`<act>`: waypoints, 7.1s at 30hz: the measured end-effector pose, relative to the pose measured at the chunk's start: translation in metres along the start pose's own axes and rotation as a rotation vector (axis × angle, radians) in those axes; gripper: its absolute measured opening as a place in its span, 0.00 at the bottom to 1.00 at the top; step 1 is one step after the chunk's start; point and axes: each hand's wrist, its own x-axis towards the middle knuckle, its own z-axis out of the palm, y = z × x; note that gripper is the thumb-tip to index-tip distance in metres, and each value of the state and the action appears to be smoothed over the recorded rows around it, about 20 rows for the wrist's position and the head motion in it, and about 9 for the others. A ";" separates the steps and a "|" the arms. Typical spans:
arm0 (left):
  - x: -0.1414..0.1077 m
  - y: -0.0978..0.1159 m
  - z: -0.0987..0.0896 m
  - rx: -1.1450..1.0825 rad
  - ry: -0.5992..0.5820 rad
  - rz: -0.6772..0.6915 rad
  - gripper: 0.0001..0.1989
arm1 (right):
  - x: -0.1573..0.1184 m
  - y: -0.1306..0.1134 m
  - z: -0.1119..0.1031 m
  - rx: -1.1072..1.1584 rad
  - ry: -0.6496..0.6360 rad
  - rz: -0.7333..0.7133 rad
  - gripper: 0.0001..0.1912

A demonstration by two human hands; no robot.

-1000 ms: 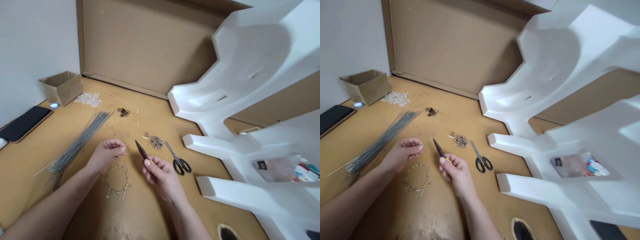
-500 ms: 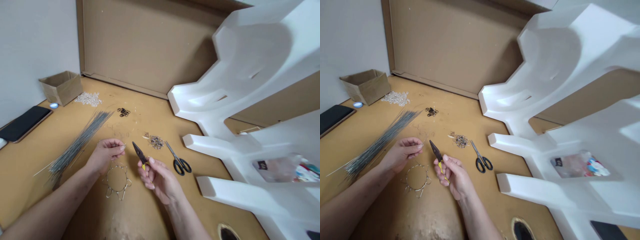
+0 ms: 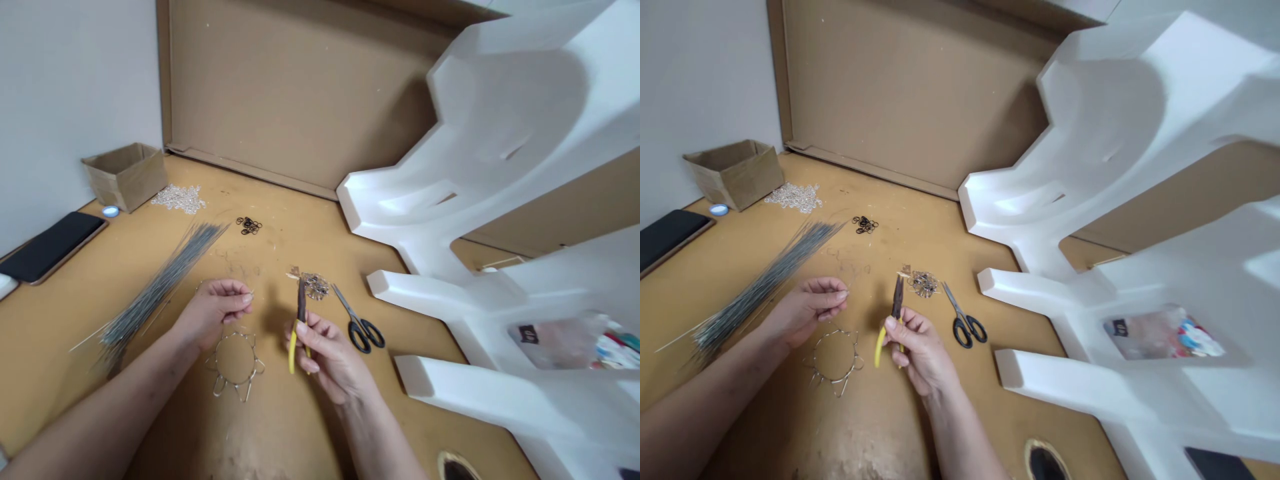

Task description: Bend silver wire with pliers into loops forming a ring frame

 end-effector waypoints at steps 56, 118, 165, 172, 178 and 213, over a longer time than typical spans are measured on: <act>-0.001 0.004 0.001 -0.107 -0.218 -0.321 0.05 | -0.009 0.003 0.014 -0.941 -0.126 -0.346 0.14; -0.002 0.002 0.002 0.117 -0.156 -0.228 0.08 | -0.007 0.011 0.011 -0.606 -0.249 -0.185 0.16; -0.005 -0.005 0.006 0.098 -0.038 0.042 0.09 | -0.004 0.022 0.010 -0.595 -0.012 -0.295 0.18; -0.006 -0.005 0.006 0.207 -0.059 0.095 0.08 | -0.008 0.017 0.015 -0.725 -0.107 -0.278 0.20; -0.009 -0.004 0.008 0.308 -0.134 0.111 0.07 | -0.006 0.016 0.013 -0.641 -0.186 -0.253 0.18; -0.009 -0.006 0.007 0.417 -0.093 0.137 0.06 | -0.005 0.018 0.015 -0.905 -0.110 -0.295 0.20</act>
